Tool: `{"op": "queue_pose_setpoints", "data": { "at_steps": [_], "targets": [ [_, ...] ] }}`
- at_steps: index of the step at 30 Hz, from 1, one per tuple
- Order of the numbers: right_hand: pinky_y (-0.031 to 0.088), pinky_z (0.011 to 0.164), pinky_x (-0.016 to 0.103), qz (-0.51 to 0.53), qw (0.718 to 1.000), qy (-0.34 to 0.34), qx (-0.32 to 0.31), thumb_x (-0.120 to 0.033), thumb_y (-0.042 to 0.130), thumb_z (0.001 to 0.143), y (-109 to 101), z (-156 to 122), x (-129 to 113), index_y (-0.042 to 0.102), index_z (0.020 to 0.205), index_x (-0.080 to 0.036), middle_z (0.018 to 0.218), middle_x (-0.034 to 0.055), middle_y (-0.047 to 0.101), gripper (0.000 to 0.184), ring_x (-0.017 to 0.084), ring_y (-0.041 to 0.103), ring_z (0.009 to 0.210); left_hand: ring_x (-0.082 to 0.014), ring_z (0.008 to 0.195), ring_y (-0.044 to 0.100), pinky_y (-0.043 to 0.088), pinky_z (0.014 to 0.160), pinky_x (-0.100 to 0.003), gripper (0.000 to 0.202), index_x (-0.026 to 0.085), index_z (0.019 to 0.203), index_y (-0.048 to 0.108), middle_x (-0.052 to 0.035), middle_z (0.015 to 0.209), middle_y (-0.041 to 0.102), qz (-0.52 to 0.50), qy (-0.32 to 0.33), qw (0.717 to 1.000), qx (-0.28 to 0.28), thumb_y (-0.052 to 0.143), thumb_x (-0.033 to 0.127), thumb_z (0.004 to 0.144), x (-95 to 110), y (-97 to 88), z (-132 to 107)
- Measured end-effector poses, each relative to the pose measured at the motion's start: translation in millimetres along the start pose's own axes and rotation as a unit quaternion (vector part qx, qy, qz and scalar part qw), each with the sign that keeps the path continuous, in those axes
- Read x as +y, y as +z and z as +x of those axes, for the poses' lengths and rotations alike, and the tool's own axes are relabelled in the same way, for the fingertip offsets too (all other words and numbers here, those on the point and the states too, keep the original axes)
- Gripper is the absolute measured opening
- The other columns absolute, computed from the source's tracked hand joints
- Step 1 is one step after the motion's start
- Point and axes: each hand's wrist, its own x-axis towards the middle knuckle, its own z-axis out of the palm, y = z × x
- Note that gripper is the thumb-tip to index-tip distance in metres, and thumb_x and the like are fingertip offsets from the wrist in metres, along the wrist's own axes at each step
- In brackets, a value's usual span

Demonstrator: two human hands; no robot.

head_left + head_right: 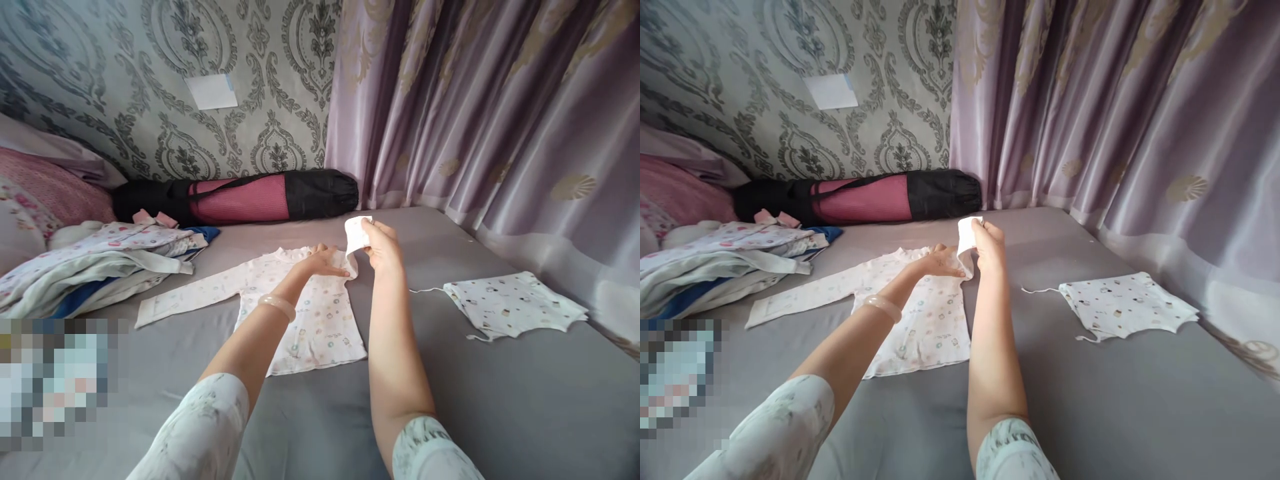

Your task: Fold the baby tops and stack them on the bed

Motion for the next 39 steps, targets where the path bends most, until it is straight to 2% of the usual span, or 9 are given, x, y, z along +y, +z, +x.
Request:
{"op": "queue_pose_setpoints", "data": {
  "at_steps": [3, 5, 10, 13, 18, 25, 29, 33, 39],
  "targets": [
    [0.041, 0.046, 0.017, -0.002, 1.000, 0.006, -0.020, -0.017, 0.064, 0.078, 14, -3, 8, 0.065, 0.069, -0.015, 0.057, -0.0030, 0.064, 0.009, 0.009, 0.057, 0.050, -0.0369, 0.132, 0.043, 0.039, 0.103, -0.044, 0.089, 0.021, 0.144, 0.043, -0.0194, 0.142, 0.046, -0.157, -0.012, 0.985, 0.077, 0.072, 0.061, 0.071, -19, 0.1, -19],
    [0.041, 0.046, 0.018, -0.007, 0.999, 0.008, -0.035, -0.017, 0.064, 0.077, 24, -4, 16, 0.065, 0.069, -0.015, 0.055, -0.0038, 0.062, 0.009, 0.009, 0.055, 0.049, -0.0312, 0.123, 0.053, 0.044, 0.098, -0.039, 0.069, 0.018, 0.136, 0.051, -0.0181, 0.134, 0.055, -0.291, -0.041, 0.946, 0.139, 0.070, 0.050, 0.079, -35, -2.3, -35],
    [0.040, 0.047, 0.019, -0.033, 0.996, 0.021, -0.081, -0.018, 0.061, 0.077, 48, -5, 44, 0.065, 0.069, -0.016, 0.052, -0.0055, 0.057, 0.010, 0.009, 0.053, 0.049, -0.0217, 0.102, 0.066, 0.051, 0.091, -0.034, 0.035, 0.014, 0.112, 0.060, -0.0155, 0.117, 0.066, -0.592, -0.112, 0.768, 0.215, 0.066, 0.038, 0.087, -77, -8.8, -76],
    [0.040, 0.048, 0.020, -0.063, 0.992, 0.027, -0.104, -0.020, 0.060, 0.076, 61, -7, 65, 0.065, 0.070, -0.017, 0.051, -0.0063, 0.055, 0.008, 0.010, 0.052, 0.050, -0.0189, 0.093, 0.069, 0.054, 0.090, -0.035, 0.029, 0.013, 0.108, 0.059, -0.0146, 0.109, 0.068, -0.672, -0.110, 0.695, 0.232, 0.067, 0.032, 0.088, -93, -7.1, -94],
    [0.039, 0.048, 0.022, -0.126, 0.979, 0.045, -0.155, -0.026, 0.059, 0.074, 75, -16, 101, 0.063, 0.071, -0.019, 0.055, -0.0060, 0.054, 0.009, 0.012, 0.052, 0.052, -0.0185, 0.085, 0.071, 0.055, 0.089, -0.036, 0.026, 0.011, 0.106, 0.056, -0.0135, 0.097, 0.069, -0.712, -0.110, 0.652, 0.238, 0.066, 0.028, 0.089, -99, -1.6, -101],
    [0.045, 0.055, 0.023, -0.162, 0.965, 0.037, -0.205, -0.031, 0.060, 0.076, 86, -27, 132, 0.055, 0.066, -0.021, 0.057, -0.0059, 0.053, 0.015, 0.013, 0.055, 0.057, -0.0175, 0.081, 0.070, 0.054, 0.087, -0.034, 0.019, 0.010, 0.096, 0.060, -0.0130, 0.091, 0.069, -0.716, -0.101, 0.654, 0.222, 0.064, 0.028, 0.090, -101, 3.9, -92],
    [0.054, 0.074, 0.028, -0.102, 0.959, 0.099, -0.247, -0.032, 0.055, 0.086, 92, -33, 135, 0.062, 0.088, -0.021, 0.093, 0.0034, 0.071, 0.013, 0.016, 0.068, 0.082, -0.0183, 0.079, 0.068, 0.053, 0.080, -0.032, 0.028, 0.011, 0.095, 0.065, -0.0090, 0.082, 0.069, -0.687, -0.091, 0.681, 0.237, 0.067, 0.037, 0.087, -108, 8.3, -88],
    [0.054, 0.086, 0.032, -0.117, 0.956, 0.120, -0.242, -0.029, 0.051, 0.092, 93, -36, 126, 0.063, 0.097, -0.020, 0.114, 0.0099, 0.071, 0.016, 0.018, 0.068, 0.099, -0.0181, 0.079, 0.065, 0.050, 0.072, -0.027, 0.038, 0.012, 0.101, 0.068, -0.0072, 0.082, 0.069, -0.603, -0.114, 0.735, 0.287, 0.070, 0.045, 0.081, -112, 8.9, -90],
    [0.054, 0.088, 0.031, -0.113, 0.964, 0.057, -0.233, -0.024, 0.053, 0.094, 60, -9, 82, 0.064, 0.096, -0.017, 0.106, 0.0113, 0.074, 0.013, 0.016, 0.071, 0.091, -0.0127, 0.061, 0.054, 0.042, 0.057, -0.022, 0.066, 0.017, 0.137, 0.052, -0.0008, 0.078, 0.061, -0.432, -0.164, 0.838, 0.291, 0.070, 0.027, 0.074, -117, 7.4, -97]
  ]
}}
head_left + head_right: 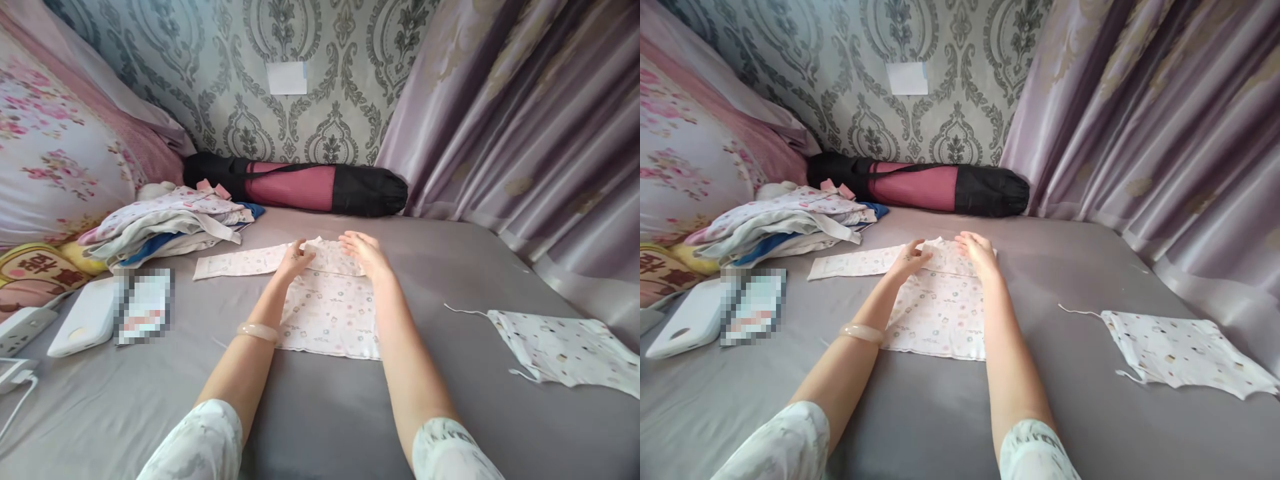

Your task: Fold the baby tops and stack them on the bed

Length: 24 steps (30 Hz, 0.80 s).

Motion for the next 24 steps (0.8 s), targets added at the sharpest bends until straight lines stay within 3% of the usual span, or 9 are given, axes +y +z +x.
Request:
{"op": "queue_pose_setpoints", "data": {
  "at_steps": [2, 4, 8, 12, 17, 20, 24],
  "targets": [
    [0.054, 0.088, 0.031, 0.005, 0.998, -0.041, 0.041, -0.022, 0.051, 0.095, -27, 3, -9, 0.064, 0.098, -0.017, 0.105, 0.0108, 0.075, 0.015, 0.015, 0.071, 0.090, -0.0130, 0.061, 0.053, 0.042, 0.057, -0.022, 0.074, 0.023, 0.143, 0.047, 0.0012, 0.076, 0.059, 0.038, 0.039, 0.998, -0.020, 0.065, 0.017, 0.071, -3, -0.9, 3],
    [0.054, 0.088, 0.032, -0.013, 0.993, -0.070, 0.094, -0.020, 0.049, 0.095, -52, 6, -11, 0.065, 0.103, -0.016, 0.108, 0.0125, 0.074, 0.018, 0.015, 0.071, 0.092, -0.0142, 0.064, 0.055, 0.044, 0.061, -0.023, 0.071, 0.025, 0.138, 0.053, 0.0012, 0.077, 0.060, 0.055, 0.083, 0.995, -0.029, 0.059, 0.012, 0.069, -7, -0.6, 6],
    [0.051, 0.094, 0.036, -0.213, 0.957, -0.092, 0.172, -0.014, 0.041, 0.092, -77, 13, 3, 0.066, 0.113, -0.013, 0.116, 0.0134, 0.071, 0.032, 0.018, 0.067, 0.105, -0.0169, 0.066, 0.056, 0.048, 0.074, -0.029, 0.046, 0.020, 0.112, 0.072, 0.0000, 0.072, 0.061, 0.075, 0.118, 0.990, -0.006, 0.054, 0.014, 0.069, -8, 0.5, 11],
    [0.041, 0.106, 0.034, -0.479, 0.863, -0.099, 0.125, -0.011, 0.040, 0.090, -65, 11, 20, 0.068, 0.121, -0.016, 0.127, 0.0098, 0.067, 0.042, 0.022, 0.057, 0.123, -0.0199, 0.077, 0.060, 0.048, 0.083, -0.031, 0.036, 0.018, 0.099, 0.076, -0.0043, 0.083, 0.066, 0.101, 0.130, 0.985, 0.044, 0.054, 0.016, 0.071, -4, 0.6, 11],
    [0.024, 0.117, 0.034, -0.632, 0.768, -0.104, 0.033, -0.010, 0.032, 0.093, -42, 2, 34, 0.050, 0.142, -0.014, 0.156, 0.0109, 0.038, 0.053, 0.020, 0.031, 0.145, -0.0228, 0.092, 0.061, 0.047, 0.093, -0.034, 0.035, 0.018, 0.105, 0.074, -0.0085, 0.102, 0.068, 0.145, 0.164, 0.974, 0.062, 0.054, 0.019, 0.076, 2, -0.7, 8],
    [0.014, 0.120, 0.040, -0.669, 0.740, -0.070, 0.003, -0.019, 0.030, 0.098, -38, 0, 41, 0.036, 0.151, -0.015, 0.162, 0.0097, 0.025, 0.054, 0.022, 0.017, 0.150, -0.0237, 0.091, 0.061, 0.047, 0.093, -0.035, 0.036, 0.016, 0.106, 0.073, -0.0098, 0.100, 0.067, 0.180, 0.155, 0.969, 0.069, 0.052, 0.017, 0.077, 3, -2.4, 6],
    [0.008, 0.121, 0.043, -0.676, 0.735, -0.045, -0.013, -0.033, 0.022, 0.102, -37, -1, 49, 0.025, 0.155, -0.012, 0.164, 0.0097, 0.014, 0.057, 0.023, 0.007, 0.151, -0.0252, 0.094, 0.062, 0.046, 0.095, -0.035, 0.037, 0.016, 0.103, 0.073, -0.0097, 0.096, 0.067, 0.222, 0.144, 0.962, 0.065, 0.049, 0.010, 0.075, 1, -4.4, 7]
  ]
}}
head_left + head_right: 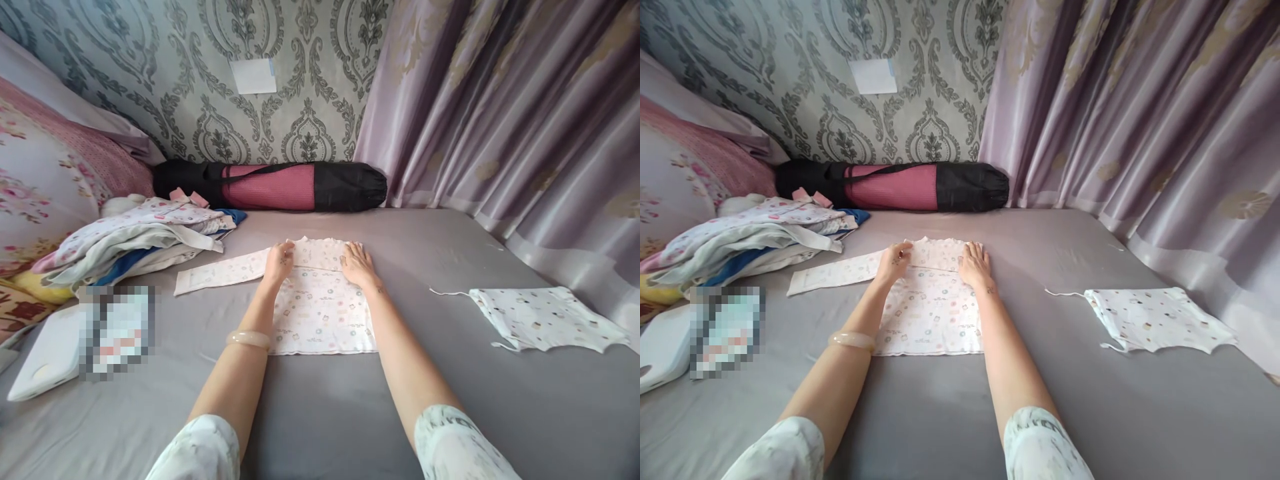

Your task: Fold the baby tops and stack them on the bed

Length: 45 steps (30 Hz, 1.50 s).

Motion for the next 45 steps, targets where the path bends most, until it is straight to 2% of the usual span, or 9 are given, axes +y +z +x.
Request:
{"op": "queue_pose_setpoints", "data": {
  "at_steps": [4, 13, 17, 24, 32, 35, 37, 41, 45],
  "targets": [
    [0.006, 0.121, 0.045, 0.004, 1.000, 0.005, -0.001, -0.047, 0.019, 0.102, 4, -2, -1, 0.020, 0.157, -0.010, 0.165, 0.0089, 0.010, 0.066, 0.023, 0.004, 0.151, -0.0269, 0.099, 0.061, 0.045, 0.098, -0.035, 0.041, 0.015, 0.103, 0.072, -0.0111, 0.097, 0.066, 0.043, 0.022, 0.999, -0.019, 0.048, 0.007, 0.071, -8, 3.3, -1],
    [0.004, 0.121, 0.047, 0.001, 1.000, 0.006, 0.002, -0.049, 0.018, 0.101, 5, -2, 0, 0.020, 0.157, -0.012, 0.165, 0.0085, 0.010, 0.067, 0.022, 0.004, 0.151, -0.0277, 0.099, 0.055, 0.044, 0.093, -0.039, 0.043, 0.014, 0.102, 0.068, -0.0115, 0.090, 0.062, 0.167, 0.064, 0.983, -0.050, 0.044, 0.007, 0.067, -17, 13.2, 1],
    [0.005, 0.121, 0.048, 0.001, 1.000, 0.008, 0.003, -0.049, 0.019, 0.101, 6, -2, 1, 0.021, 0.157, -0.011, 0.165, 0.0078, 0.010, 0.067, 0.022, 0.004, 0.151, -0.0279, 0.101, 0.053, 0.042, 0.093, -0.040, 0.040, 0.012, 0.101, 0.068, -0.0143, 0.095, 0.060, 0.201, 0.046, 0.977, -0.050, 0.042, 0.004, 0.072, -11, 14.5, -3],
    [0.005, 0.121, 0.048, -0.009, 1.000, 0.003, 0.002, -0.048, 0.017, 0.101, 9, 1, 3, 0.019, 0.157, -0.012, 0.165, 0.0086, 0.009, 0.067, 0.022, 0.001, 0.151, -0.0335, 0.113, 0.046, 0.040, 0.090, -0.045, 0.038, 0.018, 0.113, 0.065, -0.0188, 0.128, 0.049, 0.283, -0.013, 0.957, -0.062, 0.044, 0.009, 0.081, 10, 5.0, -17],
    [0.005, 0.120, 0.050, -0.008, 1.000, 0.001, -0.001, -0.048, 0.017, 0.101, 9, 1, 1, 0.019, 0.157, -0.012, 0.165, 0.0088, 0.009, 0.066, 0.022, 0.001, 0.152, -0.0379, 0.119, 0.046, 0.040, 0.093, -0.046, 0.038, 0.013, 0.115, 0.059, -0.0242, 0.130, 0.049, 0.293, -0.029, 0.947, -0.130, 0.043, 0.006, 0.082, 26, -5.9, -17],
    [0.005, 0.120, 0.050, -0.006, 1.000, 0.003, 0.002, -0.047, 0.017, 0.101, 8, 0, -1, 0.020, 0.157, -0.010, 0.165, 0.0098, 0.009, 0.067, 0.022, 0.001, 0.152, -0.0409, 0.127, 0.043, 0.036, 0.101, -0.050, 0.038, 0.009, 0.116, 0.057, -0.0280, 0.135, 0.046, 0.264, -0.031, 0.957, -0.118, 0.044, 0.005, 0.081, 35, -3.7, -13],
    [0.004, 0.120, 0.050, -0.005, 1.000, 0.005, 0.004, -0.046, 0.018, 0.101, 7, 0, -2, 0.020, 0.156, -0.009, 0.164, 0.0104, 0.009, 0.067, 0.022, 0.001, 0.151, -0.0397, 0.136, 0.035, 0.025, 0.110, -0.052, 0.038, 0.011, 0.117, 0.056, -0.0261, 0.141, 0.044, 0.183, 0.013, 0.978, -0.095, 0.047, 0.005, 0.081, 43, 6.1, -11],
    [0.004, 0.120, 0.051, 0.000, 1.000, 0.005, 0.003, -0.045, 0.017, 0.101, 7, 0, -2, 0.020, 0.156, -0.008, 0.165, 0.0102, 0.010, 0.067, 0.023, 0.002, 0.151, -0.0311, 0.147, 0.023, 0.006, 0.120, -0.047, 0.036, 0.020, 0.114, 0.059, -0.0163, 0.144, 0.050, -0.074, 0.084, 0.988, -0.110, 0.054, 0.010, 0.080, 60, 43.3, -11],
    [0.006, 0.121, 0.050, -0.006, 1.000, 0.001, 0.005, -0.037, 0.015, 0.101, 7, -1, -1, 0.021, 0.156, -0.010, 0.165, 0.0080, 0.012, 0.062, 0.021, 0.004, 0.151, -0.0312, 0.147, 0.024, 0.003, 0.120, -0.047, 0.036, 0.019, 0.117, 0.060, -0.0178, 0.145, 0.049, -0.116, 0.079, 0.978, -0.154, 0.056, 0.013, 0.081, 67, 76.1, -14]
  ]
}}
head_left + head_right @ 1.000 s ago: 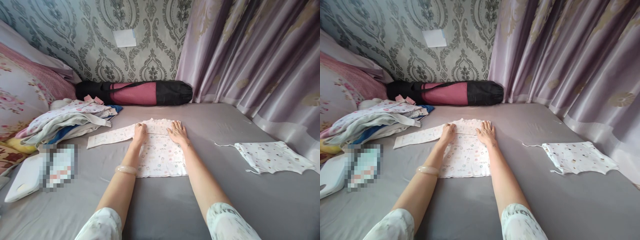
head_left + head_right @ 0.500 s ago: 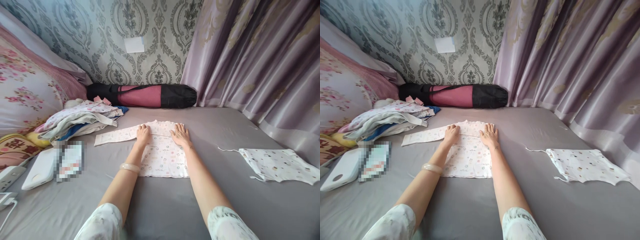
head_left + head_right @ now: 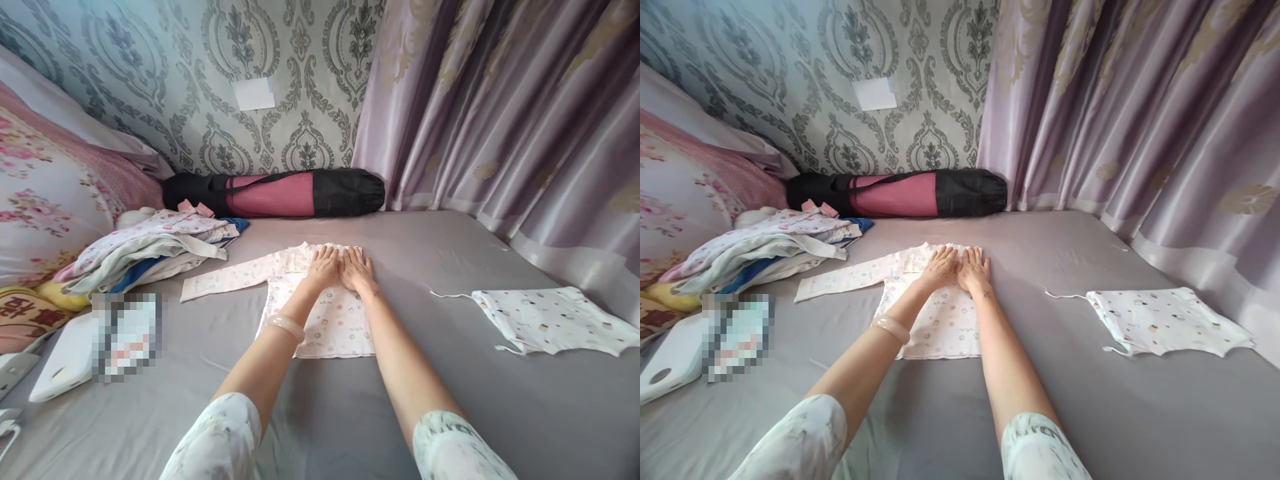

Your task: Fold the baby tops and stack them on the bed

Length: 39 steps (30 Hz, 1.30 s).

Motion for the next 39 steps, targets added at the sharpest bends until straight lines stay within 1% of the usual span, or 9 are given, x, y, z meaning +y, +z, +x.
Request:
{"op": "queue_pose_setpoints", "data": {
  "at_steps": [2, 4, 8, 11, 17, 21, 26, 32, 39],
  "targets": [
    [0.007, 0.121, 0.050, -0.006, 1.000, -0.003, 0.006, -0.033, 0.016, 0.100, 0, -1, 0, 0.022, 0.156, -0.010, 0.164, 0.0074, 0.013, 0.061, 0.021, 0.006, 0.151, -0.0305, 0.146, 0.027, 0.007, 0.120, -0.049, 0.038, 0.019, 0.122, 0.058, -0.0173, 0.147, 0.048, 0.050, -0.010, 0.999, -0.009, 0.053, 0.015, 0.085, -4, 6.6, 0],
    [0.008, 0.120, 0.050, -0.011, 1.000, -0.002, 0.009, -0.033, 0.016, 0.100, 0, -2, 0, 0.023, 0.156, -0.010, 0.164, 0.0073, 0.013, 0.061, 0.021, 0.007, 0.151, -0.0295, 0.146, 0.030, 0.012, 0.120, -0.049, 0.041, 0.018, 0.130, 0.055, -0.0165, 0.149, 0.046, 0.128, -0.010, 0.992, -0.017, 0.048, 0.020, 0.090, -7, 7.3, -3],
    [0.007, 0.121, 0.050, -0.014, 1.000, 0.004, -0.001, -0.035, 0.016, 0.101, -2, -2, -1, 0.021, 0.156, -0.010, 0.165, 0.0072, 0.012, 0.061, 0.021, 0.006, 0.151, -0.0280, 0.148, 0.025, 0.016, 0.121, -0.045, 0.052, 0.012, 0.145, 0.042, -0.0153, 0.156, 0.036, 0.315, -0.012, 0.948, -0.050, 0.033, 0.032, 0.098, -12, -0.6, -10],
    [0.007, 0.121, 0.050, -0.017, 1.000, 0.005, -0.007, -0.036, 0.016, 0.101, -1, 0, 0, 0.020, 0.157, -0.010, 0.165, 0.0069, 0.010, 0.062, 0.021, 0.004, 0.151, -0.0267, 0.149, 0.022, 0.017, 0.121, -0.044, 0.057, 0.010, 0.150, 0.033, -0.0133, 0.159, 0.030, 0.386, -0.031, 0.920, -0.061, 0.024, 0.037, 0.100, -15, -9.7, -15],
    [0.009, 0.120, 0.051, -0.020, 1.000, 0.002, -0.003, -0.036, 0.016, 0.100, 1, 2, 1, 0.021, 0.156, -0.010, 0.165, 0.0067, 0.010, 0.062, 0.022, 0.004, 0.151, -0.0278, 0.149, 0.021, 0.015, 0.122, -0.045, 0.061, 0.008, 0.152, 0.030, -0.0141, 0.161, 0.026, 0.417, -0.064, 0.905, -0.057, 0.020, 0.039, 0.101, -25, -29.1, -22],
    [0.008, 0.121, 0.051, -0.016, 1.000, 0.006, -0.006, -0.037, 0.016, 0.100, 2, 4, 2, 0.021, 0.156, -0.010, 0.165, 0.0064, 0.010, 0.062, 0.021, 0.004, 0.151, -0.0291, 0.149, 0.021, 0.015, 0.121, -0.047, 0.063, 0.006, 0.152, 0.031, -0.0154, 0.160, 0.027, 0.426, -0.078, 0.900, -0.044, 0.018, 0.041, 0.101, -33, -43.3, -26],
    [0.007, 0.121, 0.050, -0.008, 1.000, 0.011, 0.002, -0.038, 0.017, 0.101, 3, 4, 2, 0.020, 0.156, -0.009, 0.165, 0.0081, 0.009, 0.063, 0.023, 0.004, 0.151, -0.0291, 0.150, 0.018, 0.017, 0.121, -0.047, 0.064, 0.009, 0.152, 0.032, -0.0152, 0.160, 0.026, 0.427, -0.094, 0.899, -0.033, 0.019, 0.046, 0.100, -41, -59.9, -33],
    [0.010, 0.121, 0.043, 0.000, 0.998, 0.055, 0.032, -0.042, 0.026, 0.100, 4, 2, -1, 0.015, 0.155, 0.001, 0.164, 0.0185, 0.007, 0.071, 0.029, 0.007, 0.151, -0.0288, 0.150, 0.016, 0.015, 0.121, -0.046, 0.070, 0.008, 0.153, 0.029, -0.0161, 0.161, 0.024, 0.431, -0.106, 0.896, -0.028, 0.016, 0.051, 0.099, -49, -62.6, -35],
    [0.010, 0.120, 0.042, 0.000, 0.997, 0.069, 0.024, -0.044, 0.024, 0.100, 3, 3, -1, 0.017, 0.155, 0.002, 0.163, 0.0204, 0.012, 0.072, 0.030, 0.012, 0.150, -0.0295, 0.150, 0.015, 0.016, 0.120, -0.047, 0.068, 0.010, 0.152, 0.029, -0.0158, 0.162, 0.022, 0.415, -0.113, 0.902, -0.036, 0.018, 0.051, 0.099, -45, -62.9, -34]
  ]
}}
